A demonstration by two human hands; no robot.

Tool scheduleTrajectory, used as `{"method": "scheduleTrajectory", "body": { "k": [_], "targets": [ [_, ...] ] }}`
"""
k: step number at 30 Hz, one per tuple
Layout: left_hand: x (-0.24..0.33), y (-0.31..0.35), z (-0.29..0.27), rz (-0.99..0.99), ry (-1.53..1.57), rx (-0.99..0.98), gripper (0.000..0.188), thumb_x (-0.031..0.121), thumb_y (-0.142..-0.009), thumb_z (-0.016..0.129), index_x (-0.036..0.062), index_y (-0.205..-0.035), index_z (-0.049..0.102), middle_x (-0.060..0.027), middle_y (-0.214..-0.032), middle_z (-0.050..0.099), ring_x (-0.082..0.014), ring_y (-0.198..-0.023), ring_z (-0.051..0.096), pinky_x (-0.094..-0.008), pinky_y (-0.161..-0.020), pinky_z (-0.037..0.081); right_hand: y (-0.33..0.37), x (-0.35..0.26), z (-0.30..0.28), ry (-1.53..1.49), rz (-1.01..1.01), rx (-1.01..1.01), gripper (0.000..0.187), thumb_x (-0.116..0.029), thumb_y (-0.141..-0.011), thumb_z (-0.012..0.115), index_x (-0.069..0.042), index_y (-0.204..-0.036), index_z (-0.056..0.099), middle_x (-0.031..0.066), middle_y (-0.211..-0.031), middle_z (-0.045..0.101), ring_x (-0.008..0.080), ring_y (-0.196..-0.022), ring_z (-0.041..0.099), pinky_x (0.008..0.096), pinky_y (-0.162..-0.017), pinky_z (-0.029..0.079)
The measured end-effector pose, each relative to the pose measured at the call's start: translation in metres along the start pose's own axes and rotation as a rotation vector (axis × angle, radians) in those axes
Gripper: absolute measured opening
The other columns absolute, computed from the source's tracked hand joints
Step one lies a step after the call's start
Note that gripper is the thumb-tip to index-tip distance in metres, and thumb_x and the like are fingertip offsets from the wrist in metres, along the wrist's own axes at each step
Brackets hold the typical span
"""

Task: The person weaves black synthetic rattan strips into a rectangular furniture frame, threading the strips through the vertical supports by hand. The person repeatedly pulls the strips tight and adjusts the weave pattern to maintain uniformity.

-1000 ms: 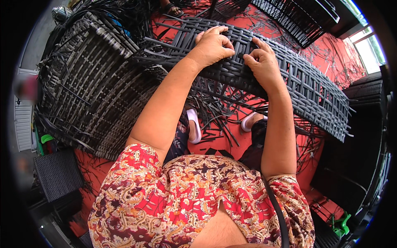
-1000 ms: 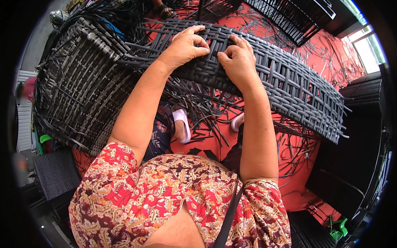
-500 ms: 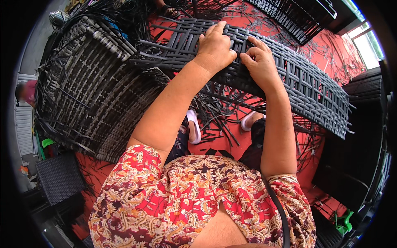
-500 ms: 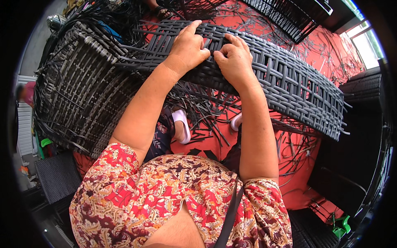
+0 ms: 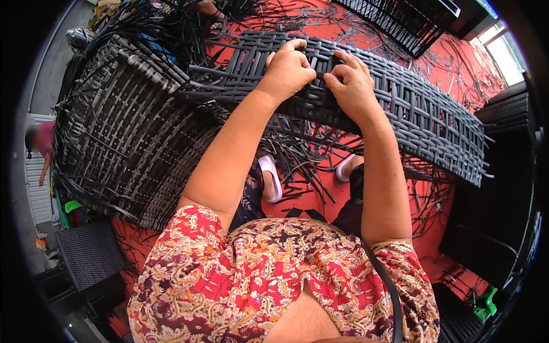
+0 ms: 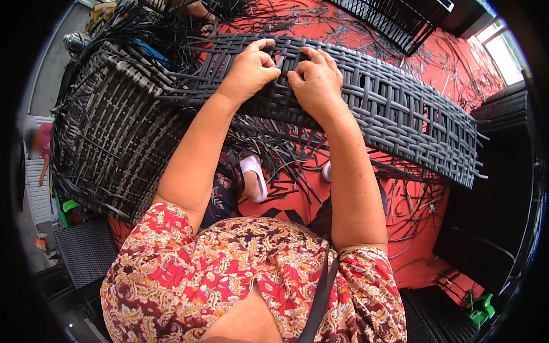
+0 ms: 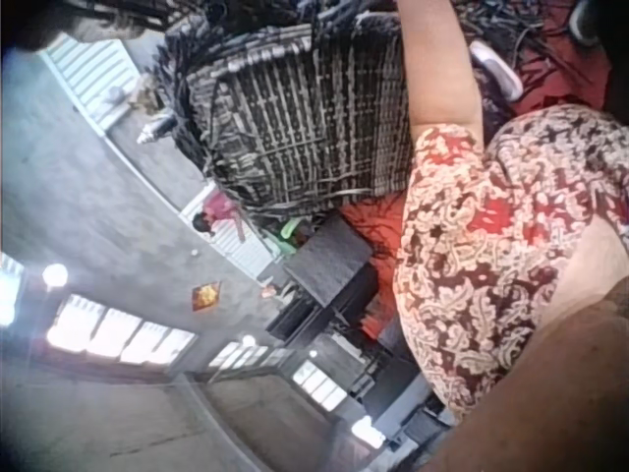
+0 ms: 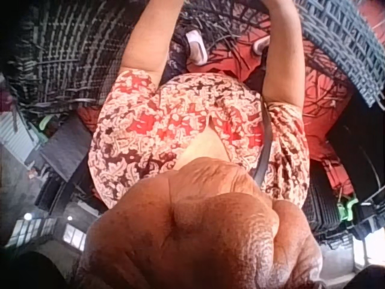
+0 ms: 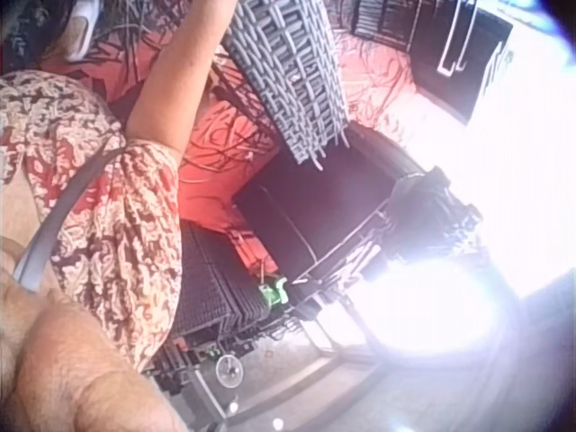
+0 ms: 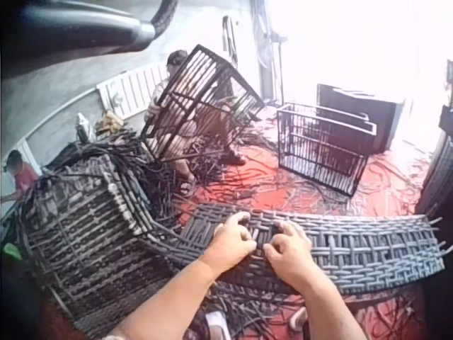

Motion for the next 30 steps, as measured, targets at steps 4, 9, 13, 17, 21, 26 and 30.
{"method": "scheduleTrajectory", "body": {
  "k": [4,9,13,17,21,26,30],
  "targets": [
    [-0.013,0.001,0.005,-0.147,0.447,-0.085,0.007,0.004,-0.069,0.068,-0.0004,-0.067,0.064,-0.0162,-0.133,0.042,-0.0158,-0.099,0.054,-0.0259,-0.085,0.041,0.000,0.001,0.003,0.022,0.011,-0.053,0.020,-0.029,-0.079,0.061,-0.011,-0.084,0.068,0.0063,-0.132,0.045,0.0317,-0.128,0.031,0.0461,-0.102,0.024],
    [-0.009,0.003,0.005,-0.180,0.563,-0.180,0.006,0.005,-0.071,0.067,0.0000,-0.075,0.067,-0.0177,-0.140,0.033,-0.0189,-0.105,0.052,-0.0270,-0.088,0.039,-0.001,0.003,0.005,0.019,-0.003,-0.077,0.016,-0.028,-0.078,0.062,-0.015,-0.084,0.068,0.0053,-0.133,0.044,0.0301,-0.129,0.028,0.0465,-0.102,0.020],
    [-0.009,0.003,0.005,-0.122,0.318,-0.230,0.014,0.007,-0.071,0.068,0.0034,-0.084,0.070,-0.0176,-0.142,0.029,-0.0222,-0.112,0.050,-0.0287,-0.092,0.039,-0.001,0.001,0.005,0.040,0.008,-0.078,0.016,-0.028,-0.077,0.063,-0.016,-0.086,0.068,0.0050,-0.134,0.043,0.0299,-0.129,0.028,0.0455,-0.102,0.019],
    [0.002,0.001,0.004,-0.072,0.025,-0.301,0.016,0.009,-0.069,0.068,0.0092,-0.085,0.069,-0.0132,-0.142,0.029,-0.0270,-0.120,0.043,-0.0330,-0.097,0.036,-0.001,0.002,0.002,0.050,0.014,-0.093,0.017,-0.027,-0.077,0.063,-0.015,-0.088,0.069,0.0053,-0.134,0.044,0.0304,-0.129,0.028,0.0449,-0.101,0.019],
    [0.009,0.000,0.000,-0.003,-0.120,-0.321,0.015,0.011,-0.066,0.068,0.0115,-0.081,0.067,-0.0111,-0.140,0.034,-0.0280,-0.122,0.040,-0.0346,-0.099,0.034,0.001,0.000,0.002,0.101,0.003,-0.095,0.019,-0.027,-0.078,0.062,-0.012,-0.087,0.068,0.0059,-0.133,0.044,0.0309,-0.129,0.029,0.0458,-0.101,0.019],
    [0.004,-0.003,0.004,0.014,-0.042,-0.279,0.010,0.010,-0.064,0.068,0.0092,-0.074,0.067,-0.0089,-0.135,0.039,-0.0255,-0.118,0.043,-0.0320,-0.097,0.035,0.000,-0.003,-0.001,0.154,-0.002,-0.079,0.020,-0.028,-0.079,0.061,-0.011,-0.086,0.068,0.0055,-0.132,0.045,0.0305,-0.128,0.030,0.0462,-0.100,0.022],
    [-0.004,-0.006,0.008,-0.013,0.170,-0.274,0.009,0.007,-0.064,0.066,0.0029,-0.071,0.066,-0.0103,-0.130,0.042,-0.0208,-0.105,0.049,-0.0294,-0.090,0.040,0.000,-0.003,-0.003,0.148,0.006,-0.079,0.020,-0.029,-0.080,0.060,-0.012,-0.087,0.068,0.0053,-0.133,0.044,0.0301,-0.128,0.030,0.0466,-0.101,0.021]
  ]
}}
Point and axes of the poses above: each hand's wrist, its own y-axis away from the middle knuckle, its own z-axis out of the palm, x = y × z, the point moved 6 cm from there along -y, towards the middle knuckle
